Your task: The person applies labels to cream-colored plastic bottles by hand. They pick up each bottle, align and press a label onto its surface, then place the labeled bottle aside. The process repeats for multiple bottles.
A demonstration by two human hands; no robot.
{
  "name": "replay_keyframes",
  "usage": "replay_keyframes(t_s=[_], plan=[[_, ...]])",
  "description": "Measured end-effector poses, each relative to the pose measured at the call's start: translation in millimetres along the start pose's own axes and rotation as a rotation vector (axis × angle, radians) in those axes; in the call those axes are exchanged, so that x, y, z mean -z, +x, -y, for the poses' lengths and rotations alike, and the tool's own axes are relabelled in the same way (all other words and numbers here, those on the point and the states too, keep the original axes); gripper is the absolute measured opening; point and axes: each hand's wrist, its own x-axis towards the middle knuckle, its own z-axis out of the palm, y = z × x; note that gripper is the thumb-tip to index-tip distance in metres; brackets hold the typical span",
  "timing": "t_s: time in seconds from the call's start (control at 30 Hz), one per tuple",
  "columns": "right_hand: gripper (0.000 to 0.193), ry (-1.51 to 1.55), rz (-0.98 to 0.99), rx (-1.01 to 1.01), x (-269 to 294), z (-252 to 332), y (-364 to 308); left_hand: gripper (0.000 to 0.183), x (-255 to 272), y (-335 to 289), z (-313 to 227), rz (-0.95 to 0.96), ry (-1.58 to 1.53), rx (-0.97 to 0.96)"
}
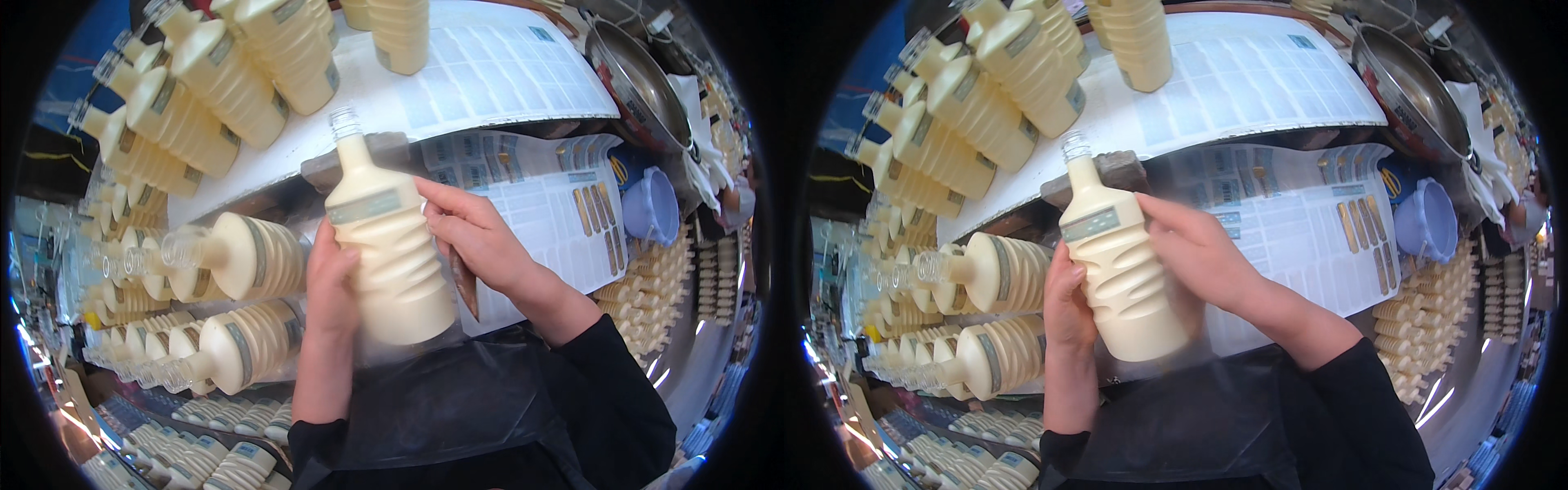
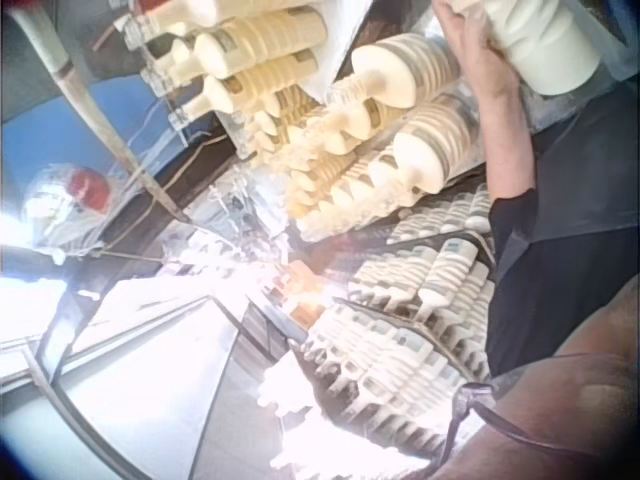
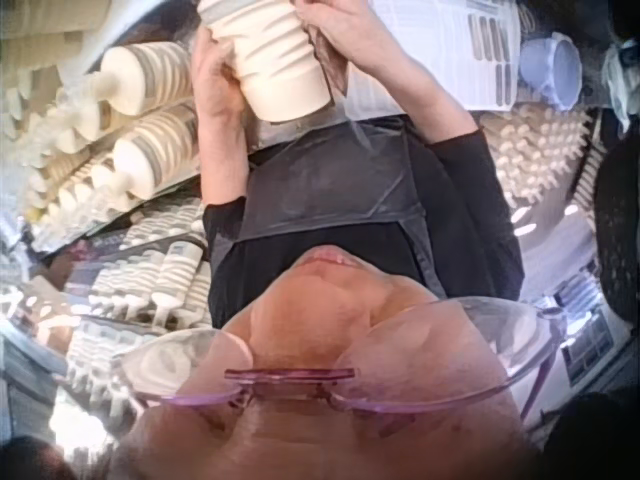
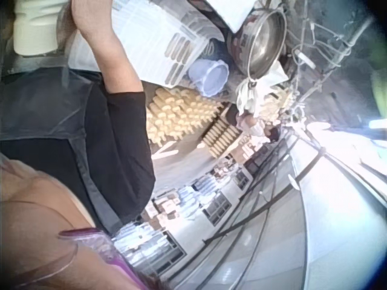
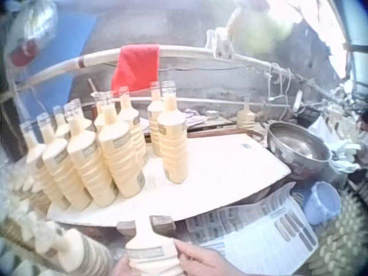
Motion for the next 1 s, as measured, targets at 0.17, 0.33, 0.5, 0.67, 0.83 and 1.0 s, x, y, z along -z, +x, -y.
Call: replay_keyframes(t_s=[0.17,0.33,0.5,0.67,0.83,1.0], plan=[[0.042,-0.039,-0.068,0.006,11,-26,12,0.067,-11,0,-1,-0.103,0.213,0.001],[0.031,-0.027,-0.101,0.019,22,-23,32,0.057,-16,4,0,-0.21,0.311,-0.086],[0.046,-0.167,-0.062,0.019,18,-20,44,0.045,-7,15,3,-0.261,0.147,-0.109],[0.044,-0.255,-0.115,0.016,14,-15,44,0.039,-14,17,5,-0.308,0.162,-0.132],[0.042,-0.228,-0.112,0.02,15,-18,45,0.036,-15,17,5,-0.313,0.151,-0.13],[0.028,-0.209,-0.099,0.024,15,-20,46,0.036,-14,18,6,-0.318,0.153,-0.137]])
